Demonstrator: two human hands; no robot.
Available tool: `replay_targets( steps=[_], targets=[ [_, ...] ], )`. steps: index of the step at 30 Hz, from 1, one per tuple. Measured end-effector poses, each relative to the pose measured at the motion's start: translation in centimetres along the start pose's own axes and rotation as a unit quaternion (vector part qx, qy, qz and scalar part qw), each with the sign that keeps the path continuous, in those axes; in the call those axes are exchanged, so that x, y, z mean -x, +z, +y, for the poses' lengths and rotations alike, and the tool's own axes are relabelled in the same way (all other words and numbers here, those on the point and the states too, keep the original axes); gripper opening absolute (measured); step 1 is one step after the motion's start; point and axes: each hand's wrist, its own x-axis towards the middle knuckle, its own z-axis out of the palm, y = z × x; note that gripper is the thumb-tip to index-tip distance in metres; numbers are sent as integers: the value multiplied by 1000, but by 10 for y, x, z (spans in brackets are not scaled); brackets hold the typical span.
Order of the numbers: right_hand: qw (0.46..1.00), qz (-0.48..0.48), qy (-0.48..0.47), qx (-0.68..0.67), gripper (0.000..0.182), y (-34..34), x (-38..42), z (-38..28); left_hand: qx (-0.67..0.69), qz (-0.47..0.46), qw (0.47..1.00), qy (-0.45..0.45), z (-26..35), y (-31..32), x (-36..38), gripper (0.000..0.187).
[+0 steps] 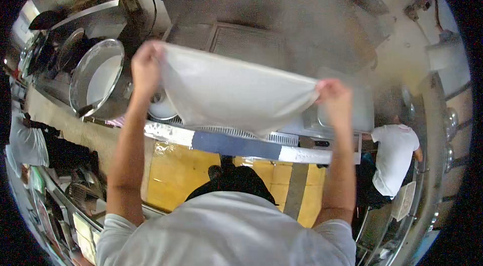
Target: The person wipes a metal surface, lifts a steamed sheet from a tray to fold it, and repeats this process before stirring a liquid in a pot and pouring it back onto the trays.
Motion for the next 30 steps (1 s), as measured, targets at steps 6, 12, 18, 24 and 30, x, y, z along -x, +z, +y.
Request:
replay_targets(
  steps=[6, 12, 18, 24, 30],
  targets=[
    [982, 38, 79, 168, 13, 135, -13, 230, -173, -48, 972, -154, -194, 103, 97, 15],
    [955, 52, 49, 289, 17, 168, -72, 298, -246, 5, 955, -165, -225, 149, 68, 16],
    [860, -31, 48, 508, 31, 171, -148, 297, -294, 13, 949, -113, -229, 192, -2, 14],
    [802, 28, -18, 597, 20, 176, -233, 333, -300, 1, 953, -47, -267, 235, -61, 11],
    [890, 73, 136, 430, 24, 189, -289, 317, -297, -1, 954, -39, -289, 263, -100, 13]
  ],
)
